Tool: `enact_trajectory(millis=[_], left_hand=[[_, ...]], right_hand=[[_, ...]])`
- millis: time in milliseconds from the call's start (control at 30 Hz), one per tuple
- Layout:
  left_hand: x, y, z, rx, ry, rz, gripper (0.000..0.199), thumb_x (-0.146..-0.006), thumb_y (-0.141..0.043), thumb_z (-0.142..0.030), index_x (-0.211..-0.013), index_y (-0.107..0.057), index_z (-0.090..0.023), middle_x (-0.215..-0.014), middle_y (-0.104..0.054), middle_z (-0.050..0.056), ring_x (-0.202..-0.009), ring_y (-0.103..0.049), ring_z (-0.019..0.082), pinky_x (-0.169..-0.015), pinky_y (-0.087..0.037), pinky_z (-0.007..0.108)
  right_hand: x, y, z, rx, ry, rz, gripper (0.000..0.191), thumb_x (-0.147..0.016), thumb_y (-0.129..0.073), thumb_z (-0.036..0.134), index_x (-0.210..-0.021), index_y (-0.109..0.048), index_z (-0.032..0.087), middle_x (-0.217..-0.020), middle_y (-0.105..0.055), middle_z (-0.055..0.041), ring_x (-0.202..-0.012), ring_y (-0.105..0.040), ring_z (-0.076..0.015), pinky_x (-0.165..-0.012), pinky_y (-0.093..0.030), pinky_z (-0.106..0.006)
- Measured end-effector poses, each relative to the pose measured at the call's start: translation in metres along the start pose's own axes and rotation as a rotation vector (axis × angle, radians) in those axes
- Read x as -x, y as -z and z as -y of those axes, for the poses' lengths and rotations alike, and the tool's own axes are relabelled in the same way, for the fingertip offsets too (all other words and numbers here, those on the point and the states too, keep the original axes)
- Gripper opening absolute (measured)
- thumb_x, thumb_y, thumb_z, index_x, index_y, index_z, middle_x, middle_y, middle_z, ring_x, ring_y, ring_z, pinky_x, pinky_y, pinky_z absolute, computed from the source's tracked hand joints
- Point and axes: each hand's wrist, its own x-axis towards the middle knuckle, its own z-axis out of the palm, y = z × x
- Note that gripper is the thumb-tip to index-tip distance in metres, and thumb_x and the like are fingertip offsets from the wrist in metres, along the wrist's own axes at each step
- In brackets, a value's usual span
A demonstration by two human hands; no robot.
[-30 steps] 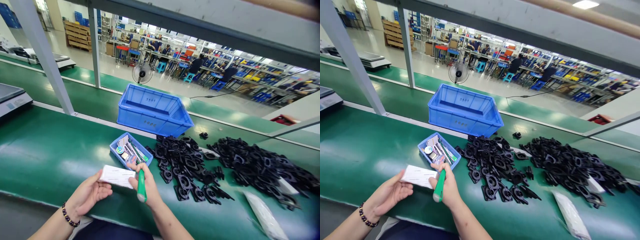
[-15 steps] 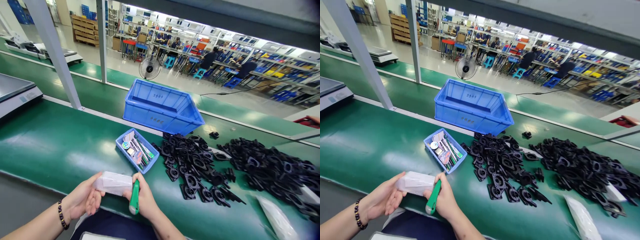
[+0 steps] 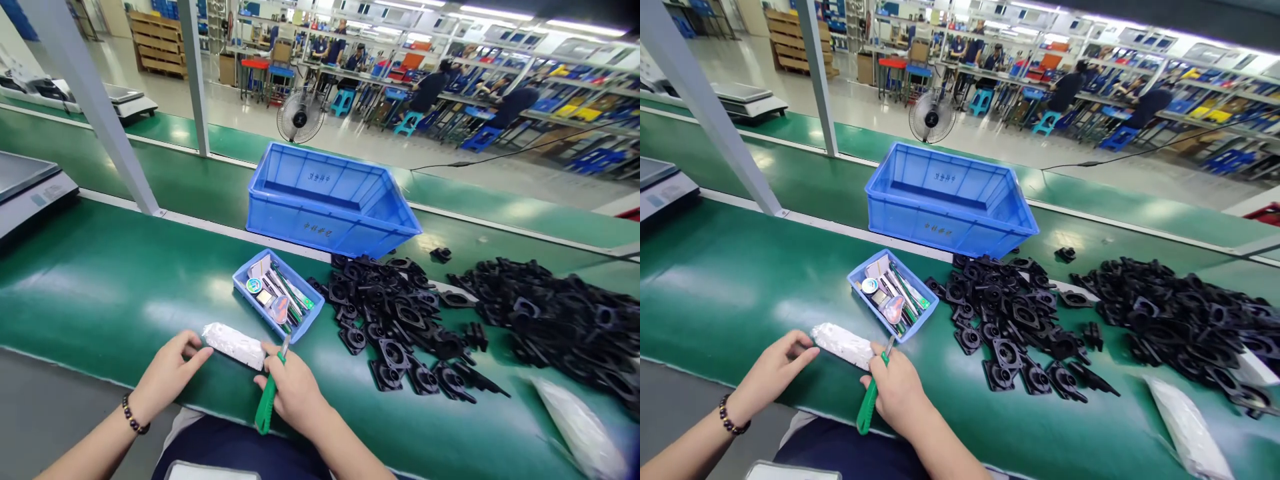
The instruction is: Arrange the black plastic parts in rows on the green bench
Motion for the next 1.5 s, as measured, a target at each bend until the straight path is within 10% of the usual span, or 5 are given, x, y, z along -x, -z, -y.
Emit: enact_trajectory(millis=[167,267,567,833,1500], left_hand=[[-0.018,-0.015,-0.023,-0.456,-0.568,0.065,0.062,-0.071,-0.069,-0.033,-0.127,-0.045,-0.023,-0.138,-0.039,0.012,-0.132,-0.021,0.036,-0.108,0.0,0.054],[-0.037,-0.033,-0.043,-0.61,-0.68,0.342,0.047,-0.074,-0.063,-0.02,-0.119,-0.052,-0.018,-0.116,-0.055,0.016,-0.115,-0.042,0.038,-0.102,-0.017,0.058],[-0.053,-0.02,-0.05,-0.084,-0.397,0.56,0.052,-0.071,-0.065,-0.05,-0.113,-0.053,-0.023,-0.103,-0.059,0.008,-0.089,-0.053,0.026,-0.078,-0.042,0.032],[-0.031,-0.072,-0.061,0.79,-0.018,0.484,0.067,-0.065,-0.067,-0.057,-0.119,-0.052,-0.02,-0.119,-0.056,0.011,-0.106,-0.05,0.033,-0.083,-0.044,0.035],[-0.047,-0.063,-0.06,0.716,-0.299,0.755,0.047,-0.061,-0.079,-0.04,-0.094,-0.055,-0.019,-0.08,-0.056,0.0,-0.072,-0.048,0.013,-0.064,-0.033,0.021]], right_hand=[[0.008,0.004,-0.006,-0.117,0.05,-0.161,0.009,-0.081,-0.054,0.019,-0.086,-0.046,0.02,-0.111,-0.059,-0.0164,-0.1,-0.058,-0.0246,-0.08,-0.05,-0.041],[0.01,0.016,-0.008,-0.143,0.022,-0.268,0.012,-0.081,-0.055,0.019,-0.084,-0.043,0.021,-0.103,-0.063,-0.0157,-0.095,-0.06,-0.0233,-0.077,-0.051,-0.039],[0.012,0.05,-0.018,-0.442,-0.257,-0.46,0.018,-0.08,-0.061,0.027,-0.083,-0.044,0.023,-0.096,-0.067,-0.0079,-0.084,-0.064,-0.0191,-0.073,-0.051,-0.031],[-0.028,0.059,0.005,-0.713,-0.266,-0.405,0.053,-0.057,-0.079,0.04,-0.094,-0.044,0.023,-0.117,-0.058,-0.01,-0.101,-0.059,-0.0228,-0.087,-0.046,-0.032],[-0.032,0.064,-0.003,-0.269,0.187,-0.19,0.024,-0.067,-0.048,0.008,-0.087,-0.045,0.021,-0.094,-0.059,-0.0081,-0.088,-0.056,-0.0199,-0.074,-0.047,-0.03]])
